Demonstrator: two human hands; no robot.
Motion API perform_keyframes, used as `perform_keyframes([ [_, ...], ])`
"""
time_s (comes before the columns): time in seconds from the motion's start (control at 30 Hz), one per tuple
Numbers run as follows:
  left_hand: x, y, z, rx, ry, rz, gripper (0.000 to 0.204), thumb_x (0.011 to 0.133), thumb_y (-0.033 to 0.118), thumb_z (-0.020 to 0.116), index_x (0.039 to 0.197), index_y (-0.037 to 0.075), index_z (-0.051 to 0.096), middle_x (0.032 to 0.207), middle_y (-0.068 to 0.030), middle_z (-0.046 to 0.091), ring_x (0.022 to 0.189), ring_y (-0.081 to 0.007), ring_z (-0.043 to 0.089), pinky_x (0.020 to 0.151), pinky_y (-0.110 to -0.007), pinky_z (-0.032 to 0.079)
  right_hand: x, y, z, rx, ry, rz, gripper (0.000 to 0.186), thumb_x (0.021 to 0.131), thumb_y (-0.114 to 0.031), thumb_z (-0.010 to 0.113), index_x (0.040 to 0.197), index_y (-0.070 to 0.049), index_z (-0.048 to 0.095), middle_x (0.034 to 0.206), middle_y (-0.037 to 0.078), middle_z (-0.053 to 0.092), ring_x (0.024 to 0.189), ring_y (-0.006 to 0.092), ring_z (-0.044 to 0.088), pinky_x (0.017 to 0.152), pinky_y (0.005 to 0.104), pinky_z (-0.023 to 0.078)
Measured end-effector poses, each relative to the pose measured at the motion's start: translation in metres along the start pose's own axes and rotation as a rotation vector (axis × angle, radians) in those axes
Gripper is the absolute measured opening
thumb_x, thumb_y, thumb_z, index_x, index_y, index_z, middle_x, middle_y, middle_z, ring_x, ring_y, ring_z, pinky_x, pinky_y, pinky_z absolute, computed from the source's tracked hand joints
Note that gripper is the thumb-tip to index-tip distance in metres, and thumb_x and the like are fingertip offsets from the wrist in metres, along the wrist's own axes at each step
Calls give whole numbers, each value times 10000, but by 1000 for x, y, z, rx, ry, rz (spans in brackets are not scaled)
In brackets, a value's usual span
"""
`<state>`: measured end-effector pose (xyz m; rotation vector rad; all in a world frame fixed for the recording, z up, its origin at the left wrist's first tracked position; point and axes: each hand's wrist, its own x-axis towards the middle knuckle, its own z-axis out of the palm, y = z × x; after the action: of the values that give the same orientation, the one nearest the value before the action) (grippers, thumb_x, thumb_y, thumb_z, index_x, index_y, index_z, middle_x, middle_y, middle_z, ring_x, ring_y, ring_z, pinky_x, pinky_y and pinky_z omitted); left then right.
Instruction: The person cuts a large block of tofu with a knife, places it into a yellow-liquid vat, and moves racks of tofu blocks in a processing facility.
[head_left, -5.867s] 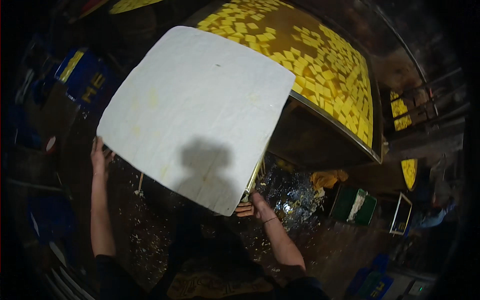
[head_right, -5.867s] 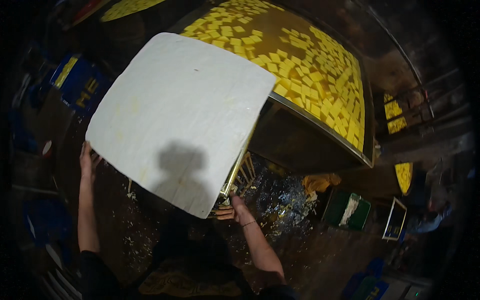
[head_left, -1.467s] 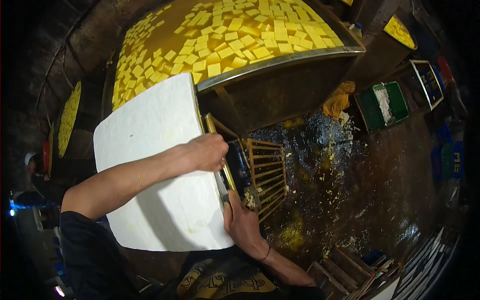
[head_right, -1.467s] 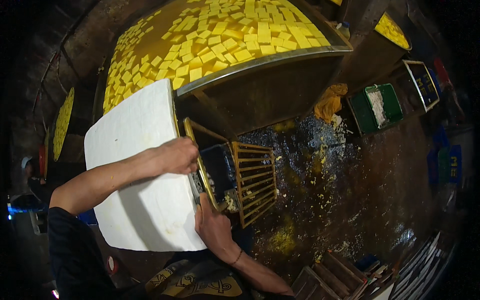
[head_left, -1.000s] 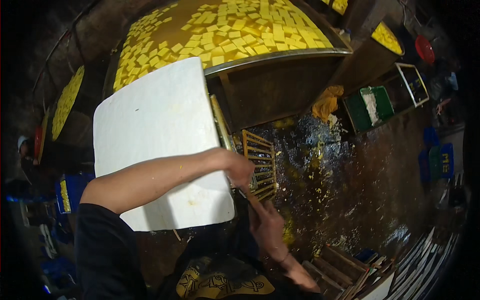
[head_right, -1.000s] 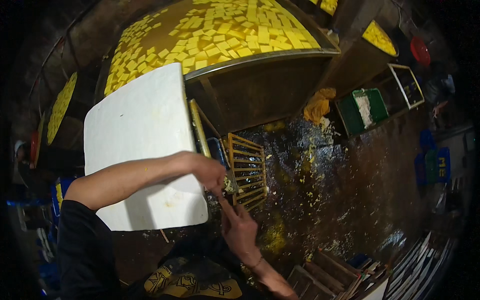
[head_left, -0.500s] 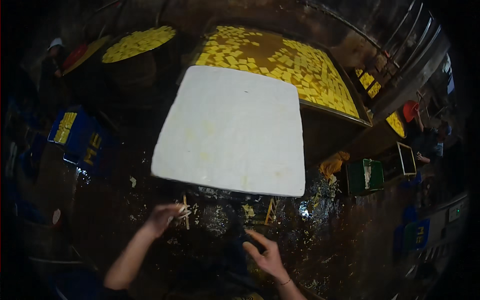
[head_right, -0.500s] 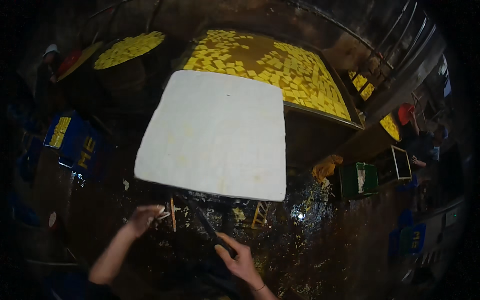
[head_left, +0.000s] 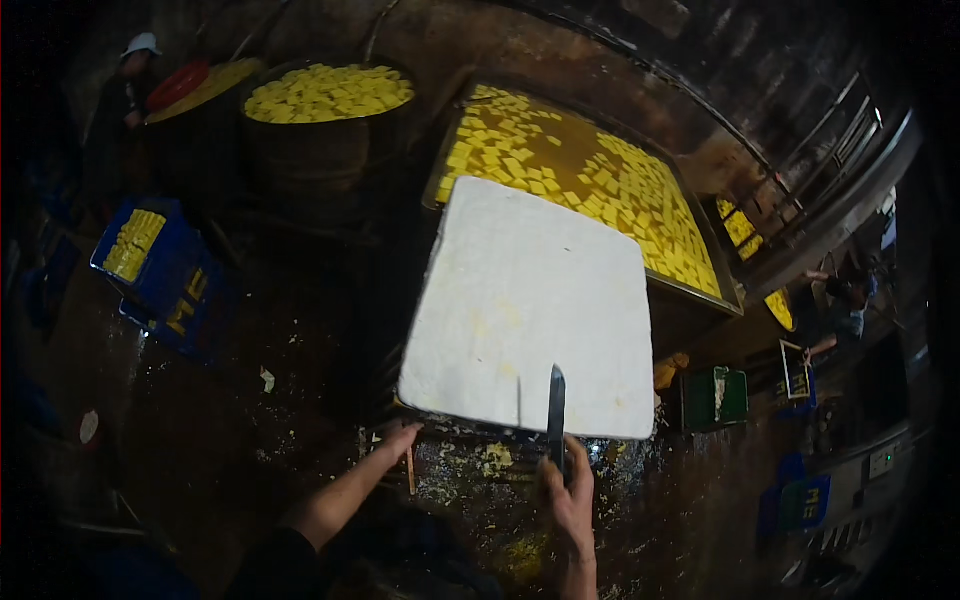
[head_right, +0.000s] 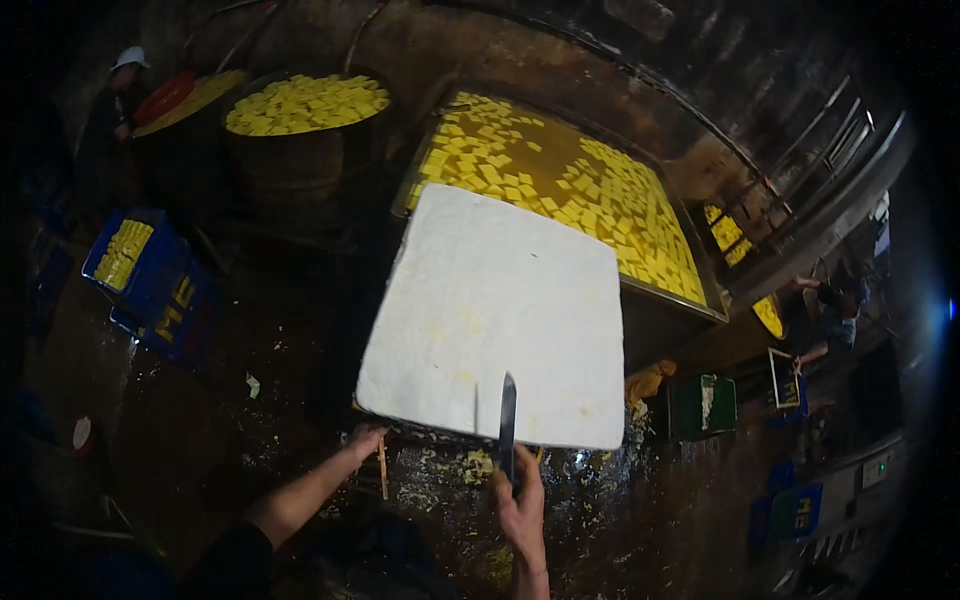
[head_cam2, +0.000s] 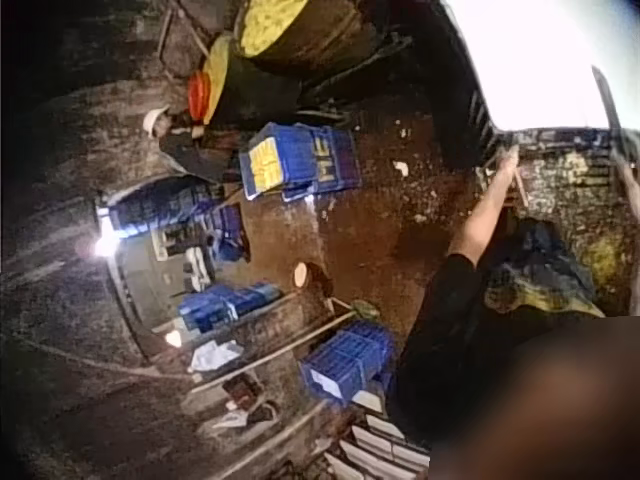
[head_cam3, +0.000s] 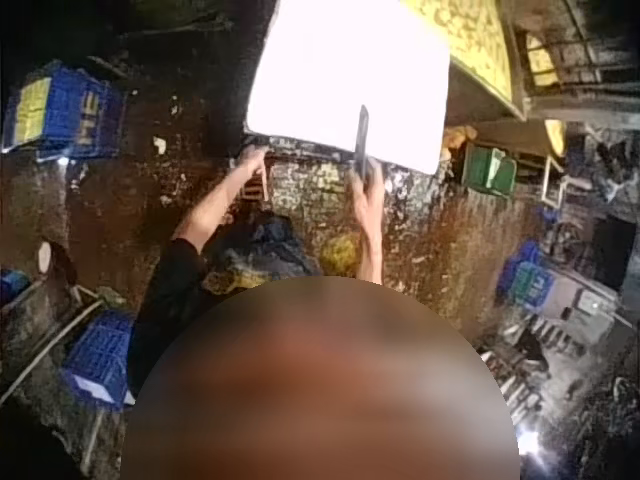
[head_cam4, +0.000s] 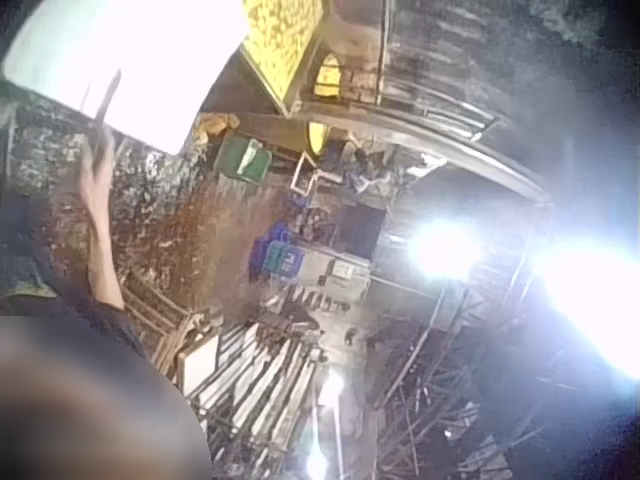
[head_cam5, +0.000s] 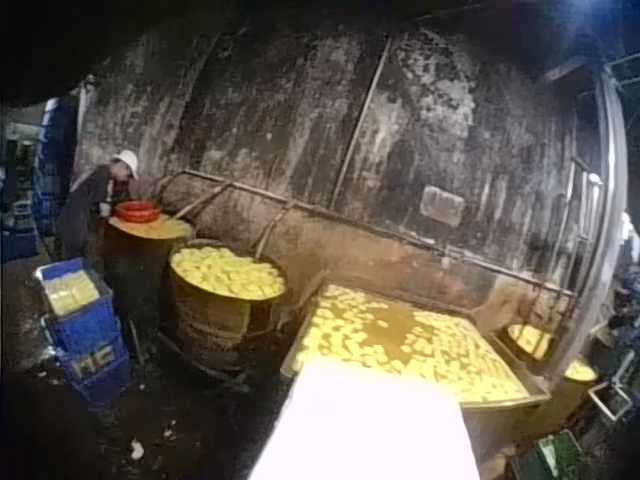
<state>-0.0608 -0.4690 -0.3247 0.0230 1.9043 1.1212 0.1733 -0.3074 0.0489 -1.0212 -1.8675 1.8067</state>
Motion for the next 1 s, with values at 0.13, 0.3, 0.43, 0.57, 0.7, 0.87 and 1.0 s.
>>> perform_keyframes([
  [0.13,24,105,-41,-1,165,302,490,902,336,610,1271,19,556,1196,-125,620,1060,-219,601,894,-329,470,98,-33,57,-115,53,-57,377,962,-166,533,1295,-5,462,775,33,548,562,58,461,466,230,371],
  [0.3,18,283,-109,-546,-20,365,497,912,298,636,1329,54,515,1041,-59,621,813,-98,602,701,-270,491,230,-59,165,-550,148,-315,216,976,-174,467,1090,8,492,689,275,593,605,409,601,548,466,440],
  [0.43,76,378,-144,-415,-61,684,529,928,258,621,1396,77,454,1047,-38,591,802,-114,597,649,-265,497,314,-75,247,-741,226,-425,171,958,-153,476,1051,-12,446,718,318,610,691,500,606,590,572,454],
  [0.57,128,447,-134,-457,-244,657,503,943,202,588,1406,66,447,1118,-36,601,822,-106,589,679,-251,500,383,-76,278,-903,380,-353,186,953,-170,490,1052,-17,454,719,312,613,694,506,602,590,564,457],
  [0.7,177,471,-122,-305,-275,782,515,895,173,542,1396,86,462,1170,-221,635,1024,-288,636,868,-362,495,422,-82,295,-956,452,-278,181,940,-158,498,1048,-20,453,735,318,617,714,508,605,608,575,460],
  [0.87,215,480,-123,-208,-212,921,454,904,211,520,1353,146,526,1118,-232,646,982,-352,646,835,-378,504,440,-88,311,-1009,472,-286,162,934,-139,499,1036,-22,449,723,313,613,716,510,601,591,573,455],
  [1.0,195,493,-129,-246,-188,926,342,912,212,583,1193,23,622,1121,-183,640,1019,-283,627,895,-339,473,409,-85,304,-1064,418,-243,160,937,-117,492,1051,-19,438,746,291,617,685,492,594,568,566,441],
])
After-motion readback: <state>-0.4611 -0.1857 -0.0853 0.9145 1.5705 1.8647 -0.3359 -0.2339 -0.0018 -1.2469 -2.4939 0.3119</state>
